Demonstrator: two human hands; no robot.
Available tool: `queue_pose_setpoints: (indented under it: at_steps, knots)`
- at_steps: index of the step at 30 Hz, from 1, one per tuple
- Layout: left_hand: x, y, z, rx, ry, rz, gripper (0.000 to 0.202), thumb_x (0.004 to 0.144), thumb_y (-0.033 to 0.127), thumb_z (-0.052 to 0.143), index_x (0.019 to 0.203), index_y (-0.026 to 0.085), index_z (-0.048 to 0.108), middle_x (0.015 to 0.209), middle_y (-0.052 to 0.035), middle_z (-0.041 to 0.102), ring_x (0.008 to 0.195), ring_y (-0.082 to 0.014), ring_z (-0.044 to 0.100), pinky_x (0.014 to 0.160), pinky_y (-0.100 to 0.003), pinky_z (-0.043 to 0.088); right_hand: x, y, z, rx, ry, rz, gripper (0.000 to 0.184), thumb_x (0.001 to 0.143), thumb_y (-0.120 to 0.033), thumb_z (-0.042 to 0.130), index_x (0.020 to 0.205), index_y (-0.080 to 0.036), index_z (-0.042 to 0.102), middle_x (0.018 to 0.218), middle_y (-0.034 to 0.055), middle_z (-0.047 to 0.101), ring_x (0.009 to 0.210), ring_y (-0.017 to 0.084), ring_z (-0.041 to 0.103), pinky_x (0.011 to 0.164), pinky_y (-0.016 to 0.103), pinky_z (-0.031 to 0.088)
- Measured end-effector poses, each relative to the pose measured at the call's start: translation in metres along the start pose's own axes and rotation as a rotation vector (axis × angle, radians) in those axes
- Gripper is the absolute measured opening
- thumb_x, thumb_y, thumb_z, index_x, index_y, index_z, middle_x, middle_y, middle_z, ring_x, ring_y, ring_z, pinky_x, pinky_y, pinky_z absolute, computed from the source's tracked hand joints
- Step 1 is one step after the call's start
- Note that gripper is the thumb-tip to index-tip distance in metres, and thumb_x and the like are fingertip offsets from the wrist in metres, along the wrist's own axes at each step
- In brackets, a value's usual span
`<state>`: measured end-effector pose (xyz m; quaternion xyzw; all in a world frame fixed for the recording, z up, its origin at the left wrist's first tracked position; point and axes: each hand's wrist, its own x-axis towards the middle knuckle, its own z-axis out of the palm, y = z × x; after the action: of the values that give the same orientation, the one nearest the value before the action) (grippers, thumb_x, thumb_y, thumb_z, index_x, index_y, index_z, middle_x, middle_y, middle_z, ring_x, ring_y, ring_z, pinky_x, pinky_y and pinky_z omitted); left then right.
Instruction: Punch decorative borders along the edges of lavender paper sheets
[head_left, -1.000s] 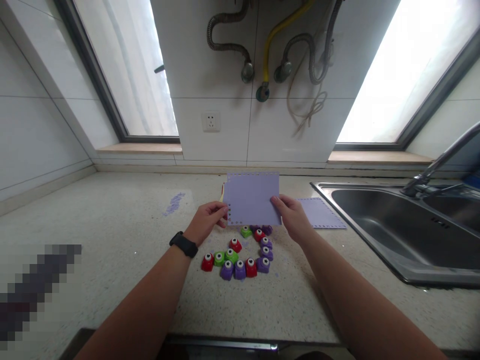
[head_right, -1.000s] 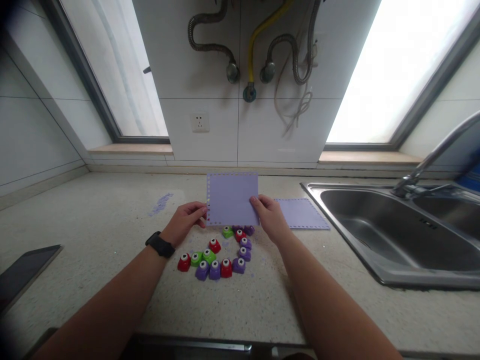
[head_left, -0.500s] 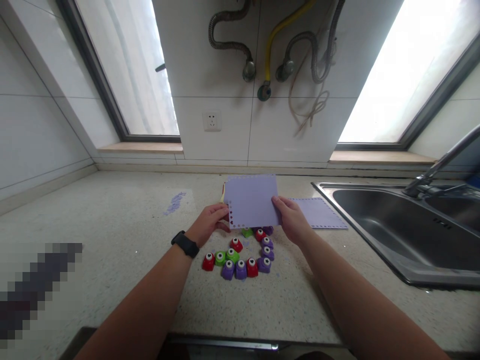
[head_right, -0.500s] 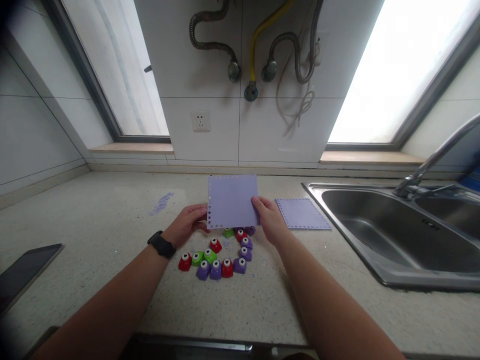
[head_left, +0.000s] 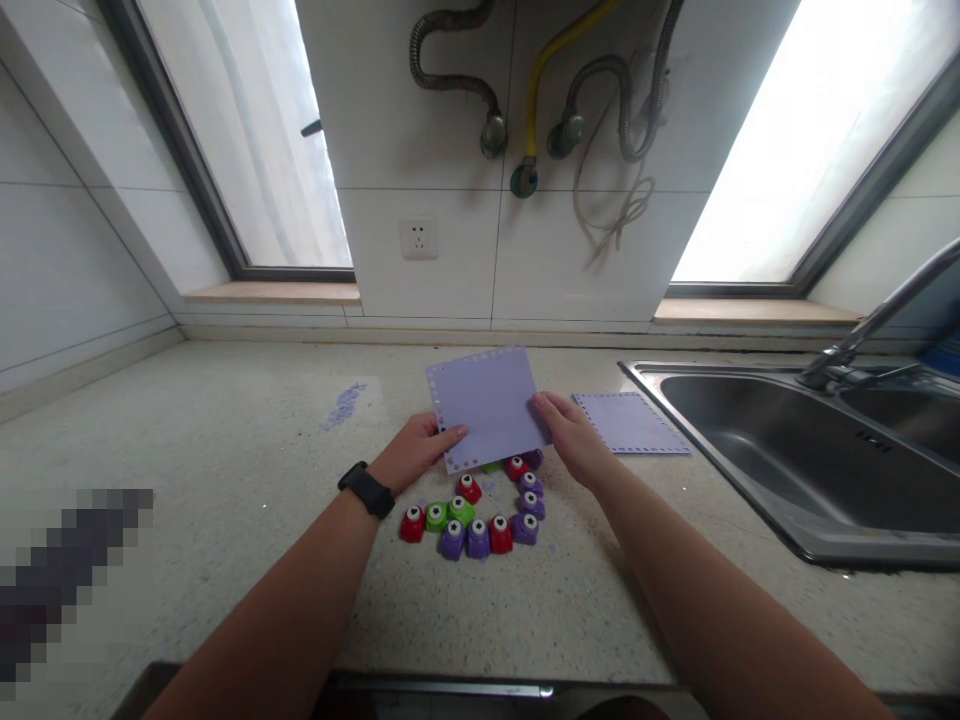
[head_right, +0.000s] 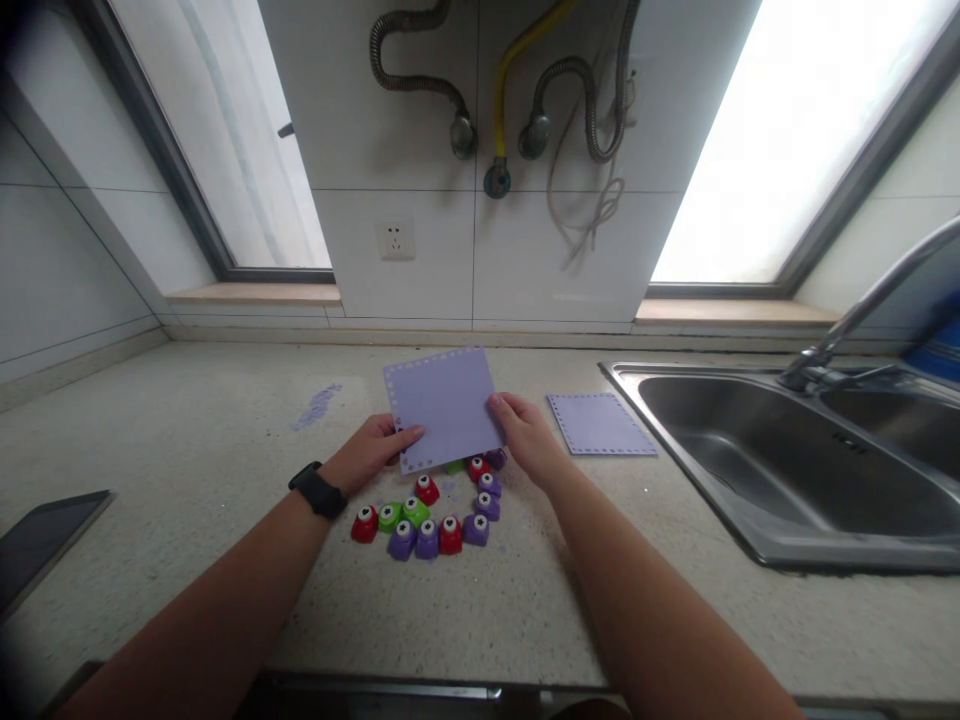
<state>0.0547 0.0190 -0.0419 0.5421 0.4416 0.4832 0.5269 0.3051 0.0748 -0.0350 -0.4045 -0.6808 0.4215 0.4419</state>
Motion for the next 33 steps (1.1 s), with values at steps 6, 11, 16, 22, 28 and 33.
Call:
queue_pose_setpoints:
  at_steps: [6,11,16,22,28,33]
  knots:
    - [0.009,-0.009,-0.008,-0.069,0.156,0.033,0.037,0.074,0.053,0.080,0.084,0.017,0.075,0.063,-0.0008,0.069,0.056,-0.0157,0.061,0.054,-0.027,0.047,-0.002,-0.005,-0.015,-0.394,-0.184,-0.152,0.028,0.094,-0.043,0.060,0.077,-0.023,0.068,0.071,0.0022,0.066,0.066,0.018,0.056,0.061,0.031,0.040]
    - [0.010,-0.010,-0.008,-0.140,0.191,0.015,0.041,0.073,0.051,0.081,0.095,0.017,0.075,0.080,-0.0046,0.075,0.068,-0.0191,0.068,0.067,-0.034,0.056,-0.003,-0.011,-0.019,-0.598,-0.394,-0.321,0.012,0.090,-0.032,0.068,0.085,-0.026,0.076,0.084,0.0053,0.071,0.077,0.021,0.062,0.070,0.035,0.046]
    - [0.010,-0.010,-0.010,-0.141,0.233,0.013,0.039,0.074,0.049,0.081,0.095,0.017,0.075,0.076,-0.0028,0.073,0.060,-0.0150,0.063,0.054,-0.027,0.051,-0.001,-0.010,-0.024,-0.637,-0.462,-0.333,0.010,0.089,-0.035,0.072,0.093,-0.031,0.080,0.090,0.0064,0.071,0.088,0.024,0.064,0.080,0.039,0.049]
    - [0.012,-0.010,-0.013,-0.127,0.284,0.051,0.037,0.075,0.047,0.081,0.093,0.015,0.076,0.064,0.0011,0.065,0.047,-0.0072,0.045,0.038,-0.017,0.028,-0.002,-0.011,-0.024,-0.665,-0.527,-0.303,0.014,0.087,-0.035,0.075,0.099,-0.032,0.081,0.095,0.0069,0.068,0.094,0.025,0.063,0.085,0.039,0.048]
    - [0.012,-0.009,-0.011,-0.198,0.273,0.044,0.038,0.075,0.041,0.083,0.099,0.013,0.075,0.079,-0.0037,0.073,0.052,-0.0078,0.053,0.039,-0.017,0.034,-0.004,-0.017,-0.021,-0.674,-0.545,-0.311,0.015,0.090,-0.033,0.072,0.100,-0.026,0.080,0.096,0.0079,0.067,0.098,0.024,0.061,0.090,0.039,0.047]
    - [0.012,-0.010,-0.012,-0.285,0.253,0.016,0.038,0.075,0.035,0.085,0.104,0.013,0.074,0.086,-0.0057,0.076,0.056,-0.0088,0.060,0.039,-0.015,0.038,-0.004,-0.018,-0.023,-0.507,-0.388,-0.269,0.015,0.092,-0.033,0.066,0.097,-0.024,0.077,0.100,0.0074,0.072,0.091,0.022,0.065,0.082,0.038,0.051]
